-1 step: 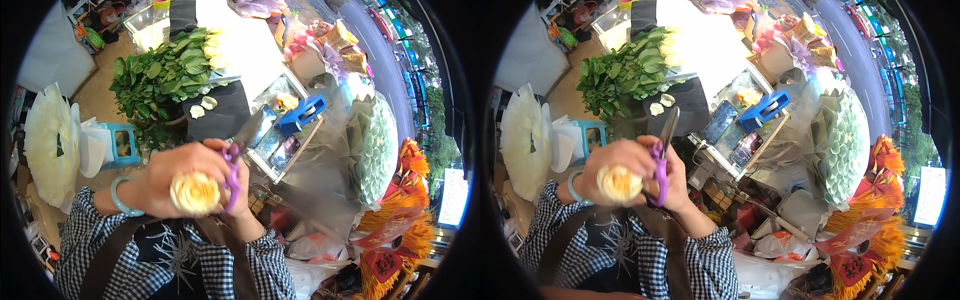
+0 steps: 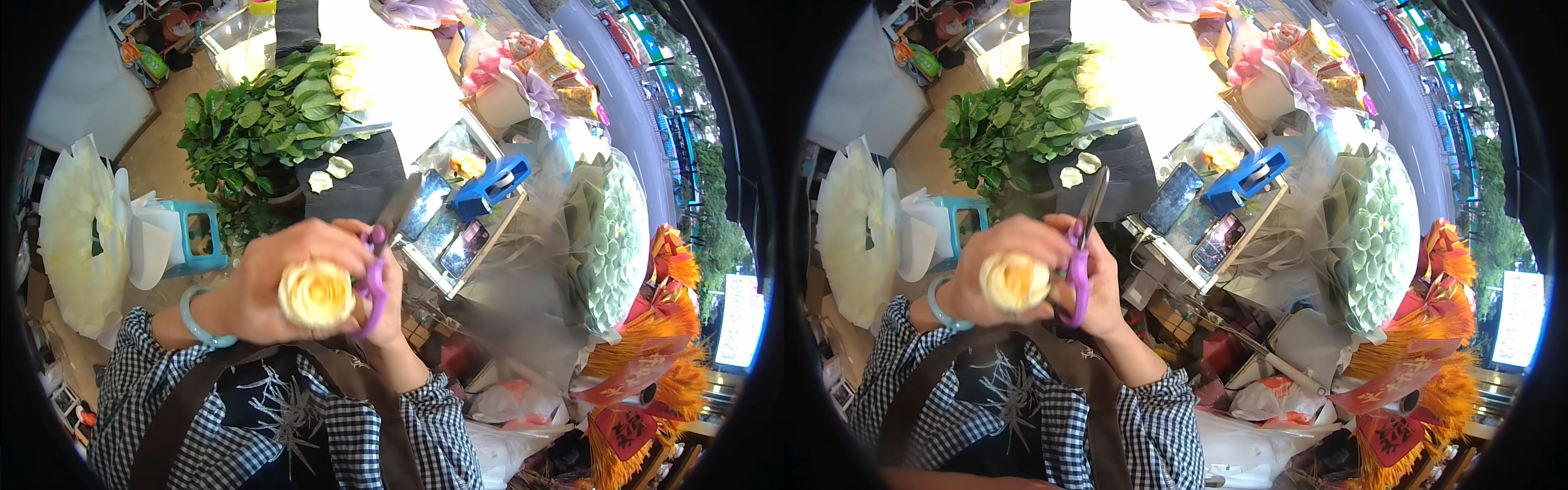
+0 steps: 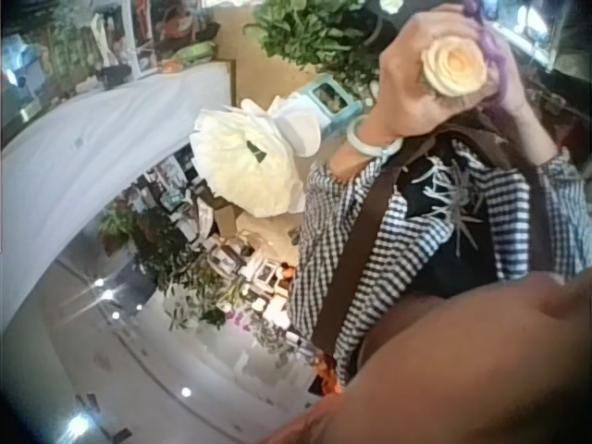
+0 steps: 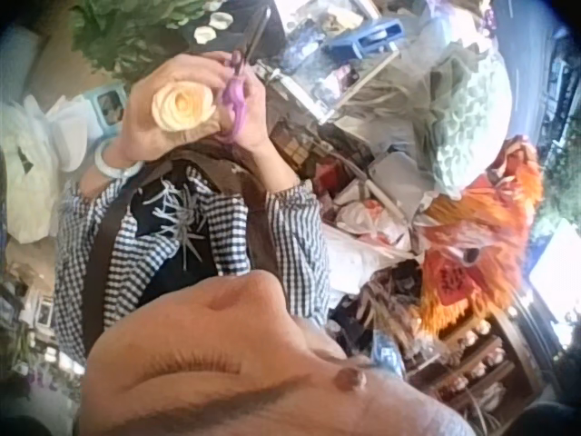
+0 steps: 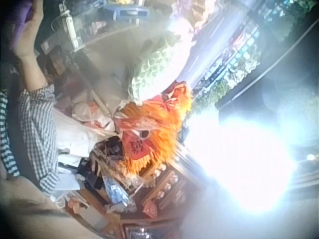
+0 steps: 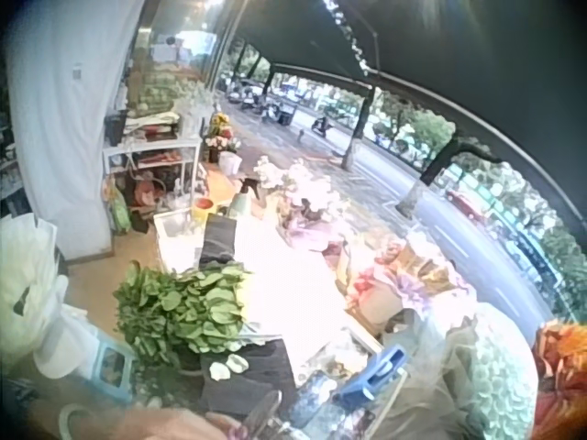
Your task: The person arranges yellow roses into a floral foam base wrapped in white paper. They use scissors to trim the stems and remove excess leaves before placing the flowers into the arrangement.
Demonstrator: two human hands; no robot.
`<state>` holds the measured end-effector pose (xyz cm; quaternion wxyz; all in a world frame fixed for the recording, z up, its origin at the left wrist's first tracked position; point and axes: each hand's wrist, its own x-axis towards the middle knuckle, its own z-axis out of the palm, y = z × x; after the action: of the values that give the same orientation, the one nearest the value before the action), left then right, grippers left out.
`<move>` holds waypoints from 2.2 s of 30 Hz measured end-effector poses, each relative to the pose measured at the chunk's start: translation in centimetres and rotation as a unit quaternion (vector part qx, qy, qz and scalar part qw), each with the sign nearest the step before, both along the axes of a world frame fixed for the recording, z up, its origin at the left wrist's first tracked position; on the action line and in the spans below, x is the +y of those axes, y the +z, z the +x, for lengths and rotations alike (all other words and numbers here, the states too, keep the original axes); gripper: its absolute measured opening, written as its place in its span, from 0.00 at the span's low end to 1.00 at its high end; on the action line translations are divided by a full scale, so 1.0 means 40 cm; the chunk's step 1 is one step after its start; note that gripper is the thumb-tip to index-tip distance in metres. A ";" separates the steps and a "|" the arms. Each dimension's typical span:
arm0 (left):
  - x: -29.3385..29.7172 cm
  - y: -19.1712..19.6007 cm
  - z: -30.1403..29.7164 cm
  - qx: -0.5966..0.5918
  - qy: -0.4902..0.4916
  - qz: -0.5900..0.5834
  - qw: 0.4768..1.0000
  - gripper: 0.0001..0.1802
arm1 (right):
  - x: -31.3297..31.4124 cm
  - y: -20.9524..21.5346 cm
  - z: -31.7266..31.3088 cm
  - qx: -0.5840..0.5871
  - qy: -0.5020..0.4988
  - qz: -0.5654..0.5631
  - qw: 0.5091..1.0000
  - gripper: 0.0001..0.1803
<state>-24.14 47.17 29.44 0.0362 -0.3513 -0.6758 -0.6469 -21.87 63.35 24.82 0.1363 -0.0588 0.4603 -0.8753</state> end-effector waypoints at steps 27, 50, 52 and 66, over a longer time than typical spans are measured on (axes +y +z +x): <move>-0.027 -0.262 -0.009 -0.351 0.122 0.090 0.924 0.13 | -0.024 -0.158 -0.056 -0.030 -0.089 0.082 0.992 0.26; -0.024 -0.293 -0.015 -0.364 0.021 0.048 0.930 0.10 | -0.001 -0.127 -0.078 0.038 -0.108 0.078 0.990 0.33; -0.022 -0.297 -0.015 -0.360 0.020 0.047 0.932 0.10 | 0.001 -0.128 -0.077 0.034 -0.107 0.081 0.990 0.32; -0.028 -0.302 -0.025 -0.291 0.127 -0.003 0.948 0.11 | 0.042 -0.136 -0.089 0.039 -0.182 0.115 0.976 0.30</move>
<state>-25.15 46.03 17.37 -0.0813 -0.0592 -0.6982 -0.7088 -25.42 65.05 19.38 -0.0373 0.0078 0.5656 -0.8238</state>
